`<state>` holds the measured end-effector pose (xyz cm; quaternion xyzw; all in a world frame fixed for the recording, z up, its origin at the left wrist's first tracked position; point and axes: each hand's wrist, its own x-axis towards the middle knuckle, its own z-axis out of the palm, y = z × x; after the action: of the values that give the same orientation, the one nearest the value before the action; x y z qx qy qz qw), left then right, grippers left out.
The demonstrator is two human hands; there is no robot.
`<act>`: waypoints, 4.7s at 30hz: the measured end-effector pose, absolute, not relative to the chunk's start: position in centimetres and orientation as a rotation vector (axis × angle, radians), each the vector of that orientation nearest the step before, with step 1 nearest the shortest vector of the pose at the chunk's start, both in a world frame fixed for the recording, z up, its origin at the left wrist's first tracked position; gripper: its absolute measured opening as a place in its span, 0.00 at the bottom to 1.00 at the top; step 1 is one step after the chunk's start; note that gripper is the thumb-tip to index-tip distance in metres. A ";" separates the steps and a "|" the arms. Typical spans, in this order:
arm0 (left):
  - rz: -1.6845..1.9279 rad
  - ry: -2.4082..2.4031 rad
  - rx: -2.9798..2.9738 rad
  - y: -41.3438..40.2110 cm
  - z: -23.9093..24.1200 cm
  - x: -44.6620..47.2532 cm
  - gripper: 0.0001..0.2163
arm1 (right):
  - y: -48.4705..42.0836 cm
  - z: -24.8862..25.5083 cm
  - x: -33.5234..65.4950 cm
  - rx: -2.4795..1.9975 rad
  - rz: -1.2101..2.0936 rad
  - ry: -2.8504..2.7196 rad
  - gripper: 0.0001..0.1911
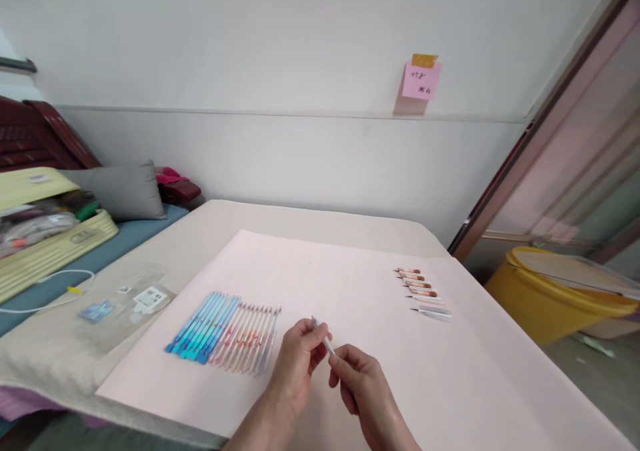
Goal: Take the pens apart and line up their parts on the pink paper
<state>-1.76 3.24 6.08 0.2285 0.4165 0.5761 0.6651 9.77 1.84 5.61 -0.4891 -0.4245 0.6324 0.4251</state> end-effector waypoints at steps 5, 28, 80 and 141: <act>1.280 0.846 0.459 3.0 6.7 -1.8 0.11 | 1.9 5.7 9.9 -1.228 1.626 -1.019 0.15; 1.253 0.801 0.558 3.1 6.9 -2.1 0.09 | 2.2 6.0 11.0 -1.054 1.911 -0.991 0.17; 1.326 0.807 0.464 2.8 6.3 -1.0 0.10 | 1.9 5.2 11.4 -1.405 0.892 -1.757 0.10; 1.334 0.957 0.483 3.4 4.9 -1.5 0.11 | 2.4 6.0 11.9 -1.191 1.867 -1.207 0.11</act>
<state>-1.53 3.38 4.91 0.2132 0.4222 0.5887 0.6555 11.90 2.44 6.02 -0.4496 -0.4558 0.7051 0.3049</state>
